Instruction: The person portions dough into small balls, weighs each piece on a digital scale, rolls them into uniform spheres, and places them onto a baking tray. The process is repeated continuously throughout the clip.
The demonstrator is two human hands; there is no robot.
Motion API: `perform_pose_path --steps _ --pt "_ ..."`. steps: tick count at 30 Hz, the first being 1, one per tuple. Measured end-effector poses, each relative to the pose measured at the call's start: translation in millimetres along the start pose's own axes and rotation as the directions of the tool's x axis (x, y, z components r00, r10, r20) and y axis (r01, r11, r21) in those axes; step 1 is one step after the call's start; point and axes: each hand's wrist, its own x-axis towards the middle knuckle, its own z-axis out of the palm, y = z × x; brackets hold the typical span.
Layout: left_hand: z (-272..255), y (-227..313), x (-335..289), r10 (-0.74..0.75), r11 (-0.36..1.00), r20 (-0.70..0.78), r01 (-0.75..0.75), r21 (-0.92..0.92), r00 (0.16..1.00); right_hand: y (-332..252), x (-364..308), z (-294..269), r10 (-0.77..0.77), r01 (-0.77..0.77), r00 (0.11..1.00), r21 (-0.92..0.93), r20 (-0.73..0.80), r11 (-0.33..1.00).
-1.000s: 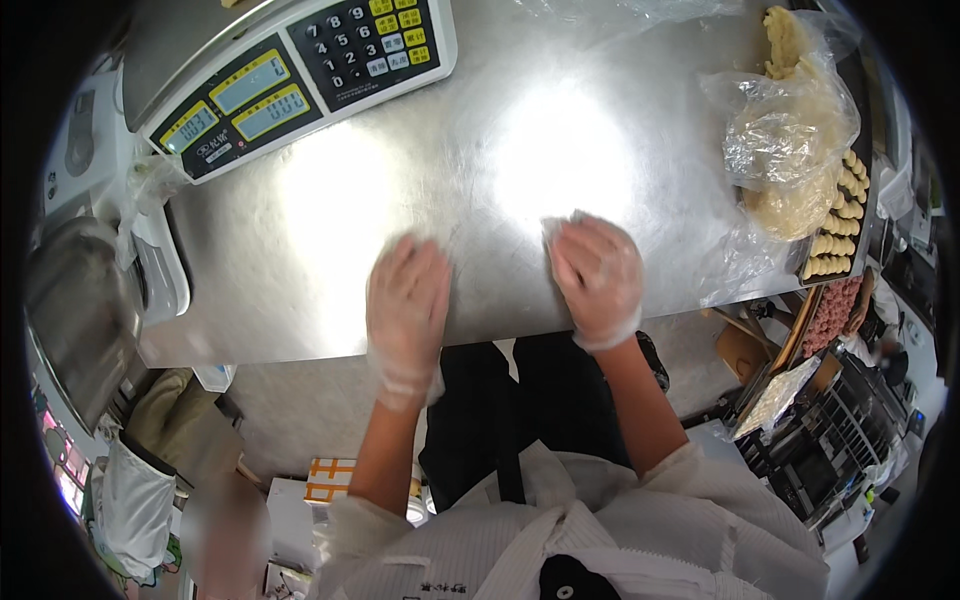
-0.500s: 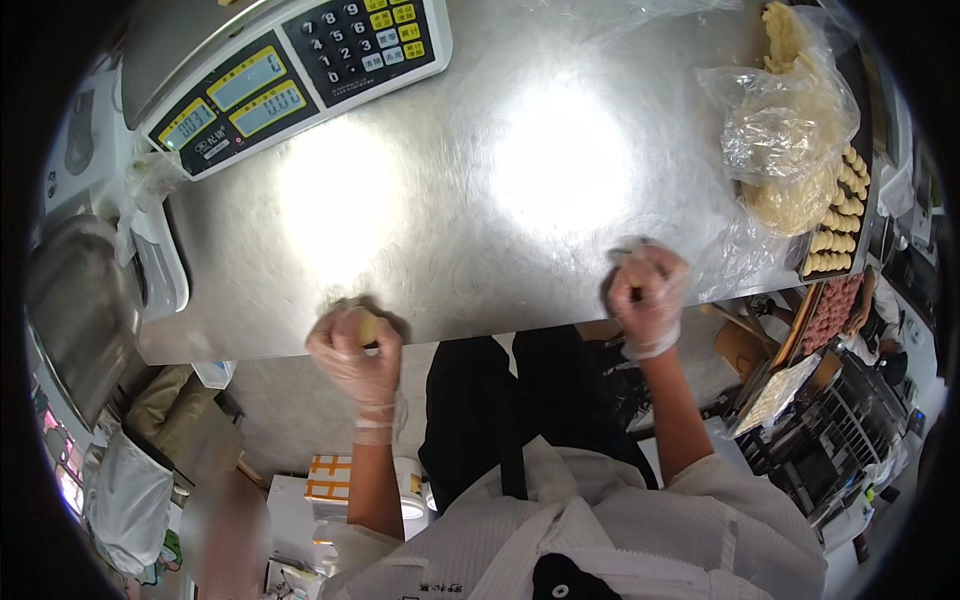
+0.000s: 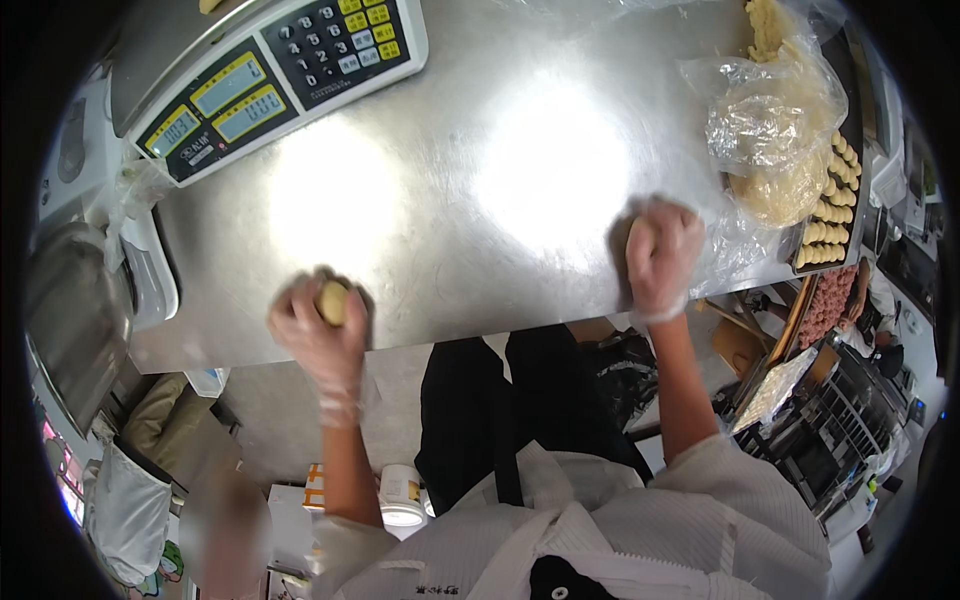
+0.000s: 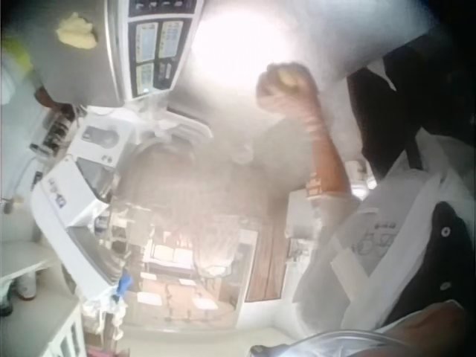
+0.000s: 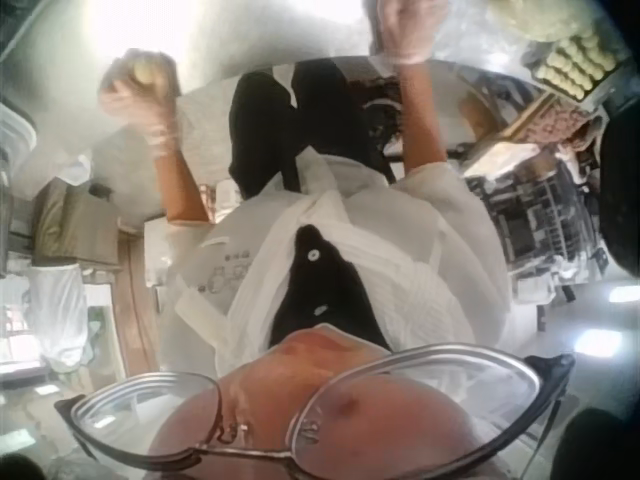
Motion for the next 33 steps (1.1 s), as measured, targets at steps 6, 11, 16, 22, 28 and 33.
perform_pose_path --steps 6,11,16,22,28,33 --pt "-2.6 66.3 58.0 0.249 0.963 0.198 -0.22 -0.157 0.948 -52.6 0.7 30.1 -0.023 0.02 0.999 0.1 0.034 0.995" --pt "-24.2 26.4 -6.0 -0.11 0.994 0.102 0.11 0.005 0.989 1.4 1.1 -6.1 -0.229 0.224 0.97 -0.058 -0.081 0.973" --pt "0.0 65.7 80.8 0.124 0.988 0.097 -0.114 -0.108 0.987 -40.4 38.5 36.4 0.049 -0.045 0.992 0.038 -0.116 0.998" --pt "-8.2 42.1 1.8 0.027 0.993 0.017 -0.025 -0.117 0.999 -5.7 -20.7 11.3 -0.048 0.048 0.999 0.389 -0.008 0.92" --pt "-2.5 58.9 91.6 0.08 0.99 0.106 -0.067 -0.121 0.991 -28.4 50.9 17.7 0.233 -0.239 0.965 0.047 0.118 0.97" --pt "-6.9 50.0 48.4 0.131 0.975 0.131 -0.104 -0.196 0.983 -20.6 3.2 3.0 0.021 -0.051 0.993 0.262 0.114 0.964"
